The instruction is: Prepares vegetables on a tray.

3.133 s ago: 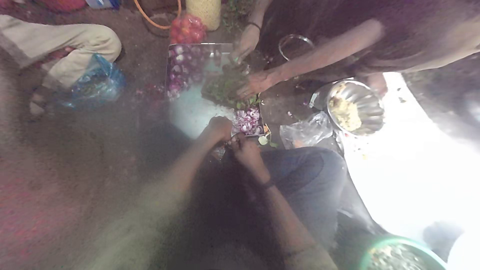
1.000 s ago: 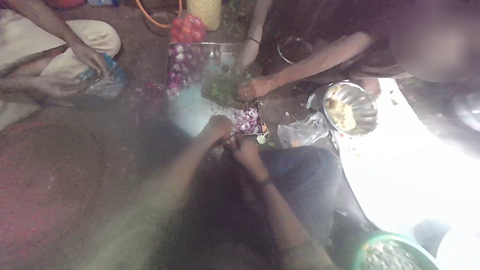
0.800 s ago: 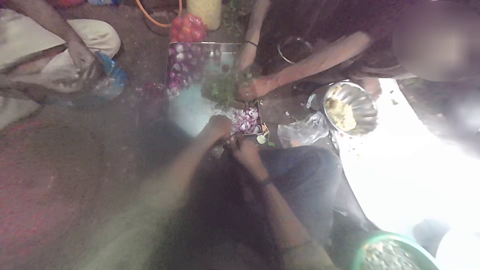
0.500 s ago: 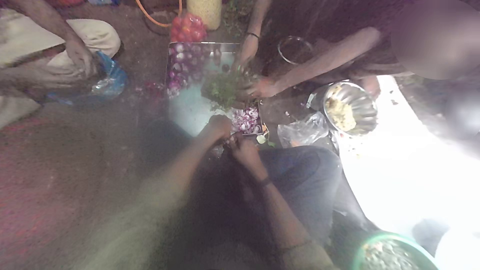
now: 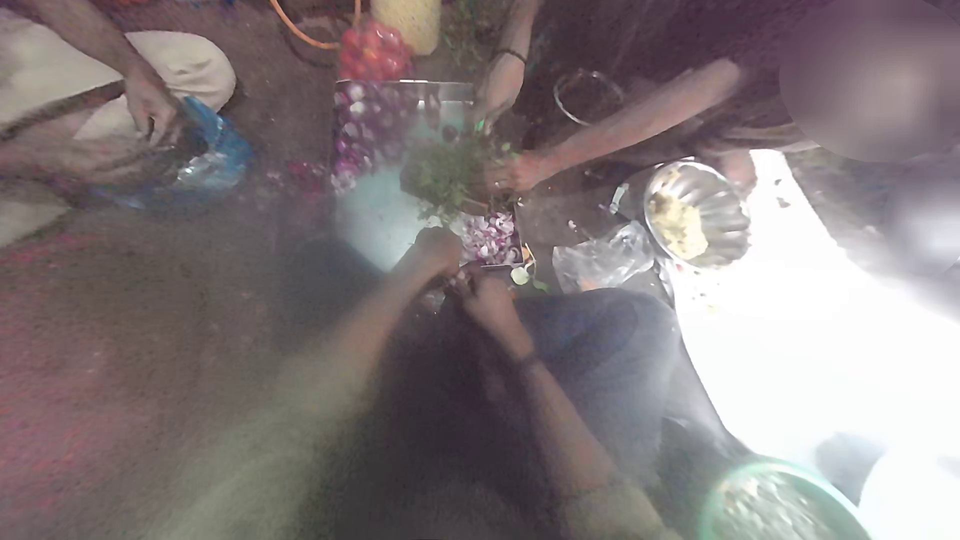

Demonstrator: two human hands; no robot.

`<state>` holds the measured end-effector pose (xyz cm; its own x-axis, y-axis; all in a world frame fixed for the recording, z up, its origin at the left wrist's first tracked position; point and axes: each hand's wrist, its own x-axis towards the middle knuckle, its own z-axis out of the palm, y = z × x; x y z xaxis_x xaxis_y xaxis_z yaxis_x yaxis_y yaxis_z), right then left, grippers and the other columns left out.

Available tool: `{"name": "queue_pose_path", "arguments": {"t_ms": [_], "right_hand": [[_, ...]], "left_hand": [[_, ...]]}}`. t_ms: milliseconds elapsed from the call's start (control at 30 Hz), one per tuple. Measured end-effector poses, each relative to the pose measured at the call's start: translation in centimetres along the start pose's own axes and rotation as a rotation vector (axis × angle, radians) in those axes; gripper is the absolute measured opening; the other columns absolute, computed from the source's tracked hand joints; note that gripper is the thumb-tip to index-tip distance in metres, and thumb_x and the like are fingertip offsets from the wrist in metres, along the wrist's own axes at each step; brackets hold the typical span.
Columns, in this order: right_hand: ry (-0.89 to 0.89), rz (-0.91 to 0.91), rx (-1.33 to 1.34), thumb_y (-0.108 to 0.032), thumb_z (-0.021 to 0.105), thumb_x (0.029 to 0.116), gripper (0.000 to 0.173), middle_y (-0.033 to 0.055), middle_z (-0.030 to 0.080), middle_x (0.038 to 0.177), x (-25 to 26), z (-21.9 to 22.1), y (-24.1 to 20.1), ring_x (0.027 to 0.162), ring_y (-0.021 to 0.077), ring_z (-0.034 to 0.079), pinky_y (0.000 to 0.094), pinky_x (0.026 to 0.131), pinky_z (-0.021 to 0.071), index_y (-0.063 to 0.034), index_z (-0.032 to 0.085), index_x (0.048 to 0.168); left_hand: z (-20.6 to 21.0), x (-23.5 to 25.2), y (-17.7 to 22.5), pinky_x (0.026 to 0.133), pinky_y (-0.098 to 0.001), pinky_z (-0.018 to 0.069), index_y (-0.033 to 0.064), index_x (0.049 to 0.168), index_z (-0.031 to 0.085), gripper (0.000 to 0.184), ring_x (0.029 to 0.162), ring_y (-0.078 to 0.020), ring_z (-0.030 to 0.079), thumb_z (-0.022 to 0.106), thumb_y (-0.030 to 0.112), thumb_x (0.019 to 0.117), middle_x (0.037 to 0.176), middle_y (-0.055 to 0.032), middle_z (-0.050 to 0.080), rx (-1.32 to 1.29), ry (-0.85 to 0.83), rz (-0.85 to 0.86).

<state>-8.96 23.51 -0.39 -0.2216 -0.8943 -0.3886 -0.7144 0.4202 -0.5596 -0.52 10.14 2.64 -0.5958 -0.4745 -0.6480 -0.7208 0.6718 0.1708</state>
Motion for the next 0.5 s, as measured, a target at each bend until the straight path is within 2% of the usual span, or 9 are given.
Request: {"name": "queue_pose_path", "arguments": {"t_ms": [267, 500], "right_hand": [[-0.008, 0.004, -0.027, -0.043, 0.051, 0.1059, 0.039, 0.0118, 0.072, 0.095, 0.14, 0.16, 0.15, 0.094, 0.0293, 0.071, 0.0517, 0.089, 0.0556, -0.0100, 0.067, 0.122], [0.004, -0.007, -0.018, -0.041, 0.052, 0.1061, 0.039, 0.0130, 0.072, 0.094, 0.06, 0.17, 0.09, 0.093, 0.0309, 0.071, 0.0529, 0.088, 0.0558, -0.0082, 0.067, 0.121]], "left_hand": [[-0.14, 0.08, 0.12, 0.077, -0.0612, 0.0545, 0.0072, 0.093, 0.073, 0.022, 0.099, -0.0372, 0.068, 0.070, 0.029, 0.0911, 0.101, -0.0163, 0.071, 0.001, -0.014, -0.012], [-0.32, -0.28, 0.30, 0.075, -0.0605, 0.0545, 0.0073, 0.090, 0.072, 0.019, 0.098, -0.0368, 0.068, 0.071, 0.027, 0.0902, 0.099, -0.0159, 0.071, 0.007, -0.011, -0.009]]}}
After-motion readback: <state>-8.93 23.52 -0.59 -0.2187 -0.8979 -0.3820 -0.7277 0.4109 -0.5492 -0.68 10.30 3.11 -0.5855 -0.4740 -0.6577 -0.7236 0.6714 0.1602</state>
